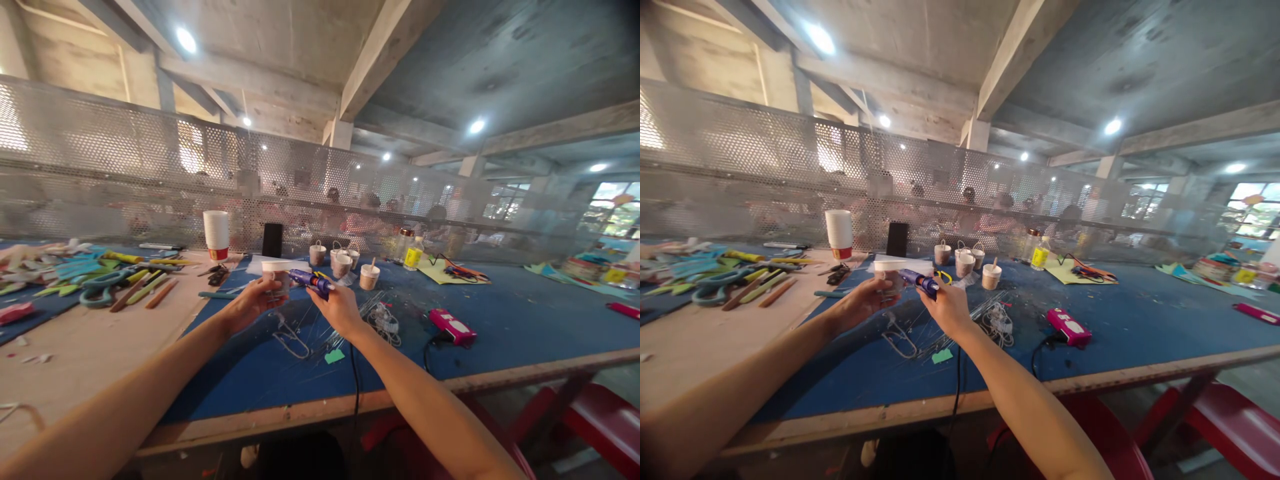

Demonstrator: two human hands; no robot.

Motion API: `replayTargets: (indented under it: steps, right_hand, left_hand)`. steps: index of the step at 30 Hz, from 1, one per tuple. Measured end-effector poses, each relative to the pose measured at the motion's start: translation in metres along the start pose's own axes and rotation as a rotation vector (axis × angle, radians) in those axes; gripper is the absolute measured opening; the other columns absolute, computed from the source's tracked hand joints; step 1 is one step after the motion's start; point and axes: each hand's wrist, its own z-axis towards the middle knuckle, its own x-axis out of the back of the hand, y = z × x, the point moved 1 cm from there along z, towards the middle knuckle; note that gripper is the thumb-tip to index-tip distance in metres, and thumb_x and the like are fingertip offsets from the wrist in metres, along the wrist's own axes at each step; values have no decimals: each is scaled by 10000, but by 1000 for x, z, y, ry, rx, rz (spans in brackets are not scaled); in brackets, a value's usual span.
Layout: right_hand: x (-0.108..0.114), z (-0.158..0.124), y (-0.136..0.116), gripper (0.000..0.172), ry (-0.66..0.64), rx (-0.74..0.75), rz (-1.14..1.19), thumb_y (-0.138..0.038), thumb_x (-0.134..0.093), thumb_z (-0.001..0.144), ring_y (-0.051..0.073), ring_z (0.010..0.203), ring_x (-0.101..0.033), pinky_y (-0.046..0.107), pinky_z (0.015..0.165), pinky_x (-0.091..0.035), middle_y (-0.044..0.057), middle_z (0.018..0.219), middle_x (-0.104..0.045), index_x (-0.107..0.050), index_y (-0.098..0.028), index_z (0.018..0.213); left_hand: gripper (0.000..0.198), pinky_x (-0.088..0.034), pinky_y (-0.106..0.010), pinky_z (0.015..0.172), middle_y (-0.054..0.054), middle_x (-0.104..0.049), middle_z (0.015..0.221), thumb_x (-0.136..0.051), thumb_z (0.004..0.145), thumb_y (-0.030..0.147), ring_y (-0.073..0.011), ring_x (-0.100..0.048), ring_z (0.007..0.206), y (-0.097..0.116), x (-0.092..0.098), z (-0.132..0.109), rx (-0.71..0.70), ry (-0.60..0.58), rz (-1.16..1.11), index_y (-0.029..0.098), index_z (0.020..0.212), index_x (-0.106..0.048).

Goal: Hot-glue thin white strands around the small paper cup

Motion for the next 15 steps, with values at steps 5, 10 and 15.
replayTargets:
  steps: [5, 10, 15]
  right_hand:
    - [0, 1, 1, 407, 8, -10, -18, -488, -563, 959, 249, 836, -744, 273, 713, -487, 92, 918, -782, -675, -189, 1212]
    - [-3, 1, 5, 389, 14, -27, -34, -517, -552, 958, 241, 788, -738, 261, 675, -468, 79, 830, -773, -708, -203, 1126]
    - [-4, 2, 6, 366, 18, -44, -6, -514, -564, 947, 244, 783, -733, 269, 683, -474, 90, 828, -770, -734, -206, 1048]
  left_hand:
    - [264, -574, -334, 774, -104, -777, 983, -720, 788, 197, -221, -722, 801, 0, 2, 1, 11, -10, -12, 139, 1045, -740]
    - [255, -579, -323, 785, -120, -769, 960, -680, 797, 163, -207, -721, 780, 0, 4, 2, 34, -7, -76, 115, 1043, -728]
    - [266, -581, -309, 762, -129, -772, 1008, -635, 826, 157, -196, -716, 777, 3, 3, 0, 53, -32, -102, 109, 1074, -719]
